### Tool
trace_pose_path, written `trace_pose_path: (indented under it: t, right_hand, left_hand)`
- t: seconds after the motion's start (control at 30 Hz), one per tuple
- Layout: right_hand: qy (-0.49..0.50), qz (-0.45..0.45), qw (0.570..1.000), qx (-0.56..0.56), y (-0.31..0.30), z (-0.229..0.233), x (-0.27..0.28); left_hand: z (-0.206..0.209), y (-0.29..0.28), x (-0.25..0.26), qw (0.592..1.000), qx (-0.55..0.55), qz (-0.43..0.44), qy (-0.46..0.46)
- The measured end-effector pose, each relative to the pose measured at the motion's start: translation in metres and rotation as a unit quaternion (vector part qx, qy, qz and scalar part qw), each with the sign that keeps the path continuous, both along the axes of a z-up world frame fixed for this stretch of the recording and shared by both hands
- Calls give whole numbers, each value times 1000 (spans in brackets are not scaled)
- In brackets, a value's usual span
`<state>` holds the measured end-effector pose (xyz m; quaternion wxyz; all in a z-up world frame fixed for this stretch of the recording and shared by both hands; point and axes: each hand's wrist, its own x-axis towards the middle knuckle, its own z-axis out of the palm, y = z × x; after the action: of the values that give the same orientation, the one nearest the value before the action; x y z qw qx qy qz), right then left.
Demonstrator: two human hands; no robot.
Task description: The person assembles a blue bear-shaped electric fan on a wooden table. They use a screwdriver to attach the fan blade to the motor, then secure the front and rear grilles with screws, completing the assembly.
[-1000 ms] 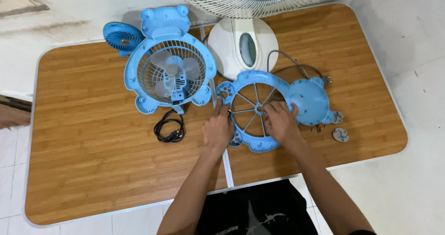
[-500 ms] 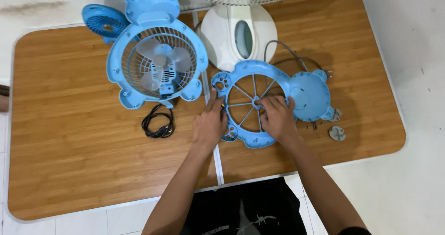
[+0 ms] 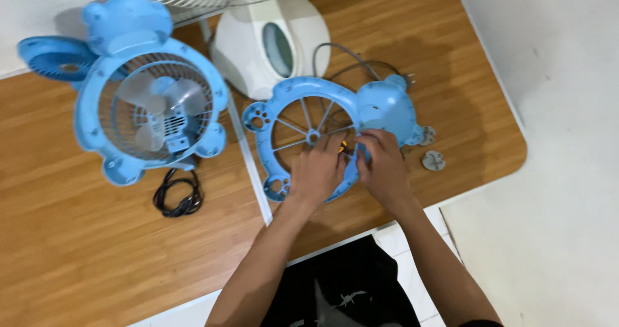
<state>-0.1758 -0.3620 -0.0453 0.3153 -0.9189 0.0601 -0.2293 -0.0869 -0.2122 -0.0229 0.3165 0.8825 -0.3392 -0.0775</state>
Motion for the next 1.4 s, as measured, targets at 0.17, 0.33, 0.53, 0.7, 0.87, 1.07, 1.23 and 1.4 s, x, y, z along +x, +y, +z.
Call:
trace_pose_path:
  t: [0.17, 0.33, 0.53, 0.7, 0.87, 1.07, 1.23, 1.4]
  right_hand:
    - [46, -158, 985, -50, -38, -5, -45]
    - [117, -255, 959, -34, -70, -12, -77]
    - [148, -222, 963, 45, -94, -26, -83]
    - [146, -222, 960, 89, -98, -27, -80]
    - [130, -230, 960, 94, -94, -14, -74]
    - [55, -161, 947, 273, -70, -6, -49]
    - [-8, -13, 918, 397, -21, -20, 7]
    - [49, -80, 943, 319, -2, -19, 27]
  left_hand:
    - [0, -38, -11, 997, -2, -73, -10]
    - [-2, -52, -17, 996, 16, -89, 11]
    - [-4, -56, -19, 996, 7, -83, 17]
    - [-1, -50, -18, 997, -8, -72, 22]
    - [3, -42, -16, 998, -29, -55, 32]
    - [-13, -41, -18, 956, -221, 12, 195]
    - [-35, -33, -8, 897, -324, 50, 298]
    - [-45, 4, 12, 929, -300, 108, 187]
